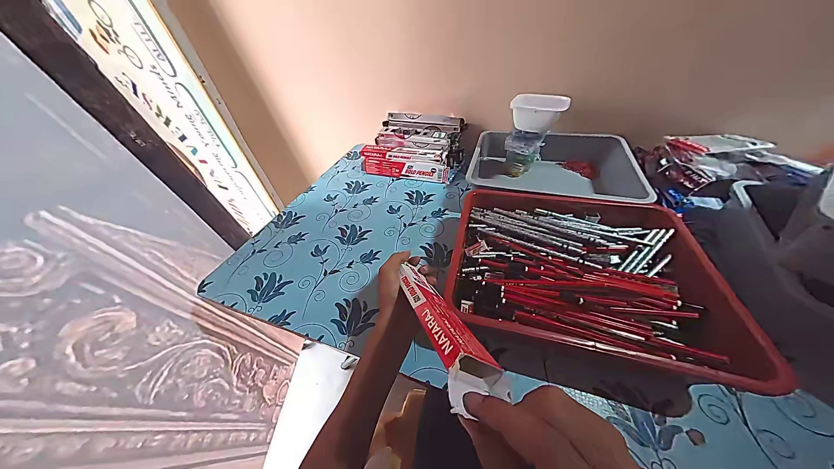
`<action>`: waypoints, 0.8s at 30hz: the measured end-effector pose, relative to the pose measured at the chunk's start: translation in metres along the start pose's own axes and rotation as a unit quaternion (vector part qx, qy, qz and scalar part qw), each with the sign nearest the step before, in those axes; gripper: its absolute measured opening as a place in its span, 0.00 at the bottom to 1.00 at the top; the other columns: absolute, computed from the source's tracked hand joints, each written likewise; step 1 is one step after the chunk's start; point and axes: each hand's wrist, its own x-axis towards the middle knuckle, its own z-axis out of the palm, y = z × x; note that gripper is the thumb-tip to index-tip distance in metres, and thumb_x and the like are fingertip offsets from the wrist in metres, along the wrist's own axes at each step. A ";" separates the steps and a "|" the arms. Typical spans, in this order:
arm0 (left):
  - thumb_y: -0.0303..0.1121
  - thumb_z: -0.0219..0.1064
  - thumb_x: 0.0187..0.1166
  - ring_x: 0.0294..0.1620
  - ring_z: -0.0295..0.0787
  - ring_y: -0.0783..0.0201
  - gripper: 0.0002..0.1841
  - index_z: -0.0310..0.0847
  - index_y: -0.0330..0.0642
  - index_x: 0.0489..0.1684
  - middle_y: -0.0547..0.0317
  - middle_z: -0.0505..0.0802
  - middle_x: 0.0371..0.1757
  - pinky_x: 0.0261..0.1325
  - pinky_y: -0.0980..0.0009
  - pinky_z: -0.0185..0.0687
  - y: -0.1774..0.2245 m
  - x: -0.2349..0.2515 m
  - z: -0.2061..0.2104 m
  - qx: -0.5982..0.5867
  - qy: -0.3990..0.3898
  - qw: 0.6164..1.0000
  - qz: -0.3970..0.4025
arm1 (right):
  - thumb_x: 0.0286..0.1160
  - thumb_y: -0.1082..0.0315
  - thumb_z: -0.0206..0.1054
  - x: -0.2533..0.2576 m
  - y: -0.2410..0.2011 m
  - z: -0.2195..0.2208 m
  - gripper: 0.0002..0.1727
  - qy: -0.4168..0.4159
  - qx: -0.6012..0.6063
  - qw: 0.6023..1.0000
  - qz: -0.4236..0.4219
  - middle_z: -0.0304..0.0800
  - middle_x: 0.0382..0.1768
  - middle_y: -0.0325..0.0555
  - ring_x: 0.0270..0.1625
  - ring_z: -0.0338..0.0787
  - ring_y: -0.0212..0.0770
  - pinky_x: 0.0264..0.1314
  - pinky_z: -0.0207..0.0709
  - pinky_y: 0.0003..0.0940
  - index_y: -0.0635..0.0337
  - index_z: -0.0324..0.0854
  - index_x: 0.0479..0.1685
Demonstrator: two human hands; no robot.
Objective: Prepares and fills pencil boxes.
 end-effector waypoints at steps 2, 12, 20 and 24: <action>0.35 0.43 0.92 0.14 0.77 0.73 0.13 0.67 0.45 0.35 0.63 0.79 0.20 0.18 0.82 0.75 0.001 -0.007 0.004 -0.014 0.031 0.999 0.009 | 0.80 0.66 0.69 -0.004 0.002 0.006 0.05 0.030 -0.037 0.998 -0.034 0.70 0.24 0.40 0.26 0.69 0.34 0.32 0.62 0.19 0.55 0.88 0.46; 0.32 0.47 0.90 0.14 0.76 0.69 0.09 0.66 0.44 0.36 0.60 0.78 0.20 0.20 0.78 0.78 -0.001 -0.009 0.007 -0.054 0.044 0.997 0.021 | 0.80 0.65 0.64 -0.002 0.010 0.030 0.11 0.033 -0.071 0.996 -0.031 0.84 0.28 0.40 0.31 0.77 0.35 0.38 0.68 0.21 0.56 0.88 0.53; 0.34 0.37 0.95 0.30 0.80 0.73 0.16 0.70 0.39 0.45 0.59 0.79 0.31 0.41 0.83 0.76 0.027 -0.052 0.022 -0.008 0.039 0.997 -0.072 | 0.79 0.72 0.65 -0.018 0.021 0.012 0.09 -0.048 0.048 0.988 -0.138 0.80 0.20 0.41 0.24 0.76 0.40 0.32 0.71 0.28 0.60 0.90 0.47; 0.39 0.38 0.92 0.26 0.89 0.70 0.21 0.73 0.46 0.30 0.60 0.87 0.26 0.30 0.78 0.86 -0.013 0.061 -0.053 -0.097 -0.180 0.979 0.021 | 0.84 0.66 0.60 -0.005 0.051 -0.030 0.12 -0.085 -0.077 0.987 -0.112 0.83 0.22 0.40 0.27 0.81 0.39 0.33 0.74 0.29 0.55 0.90 0.49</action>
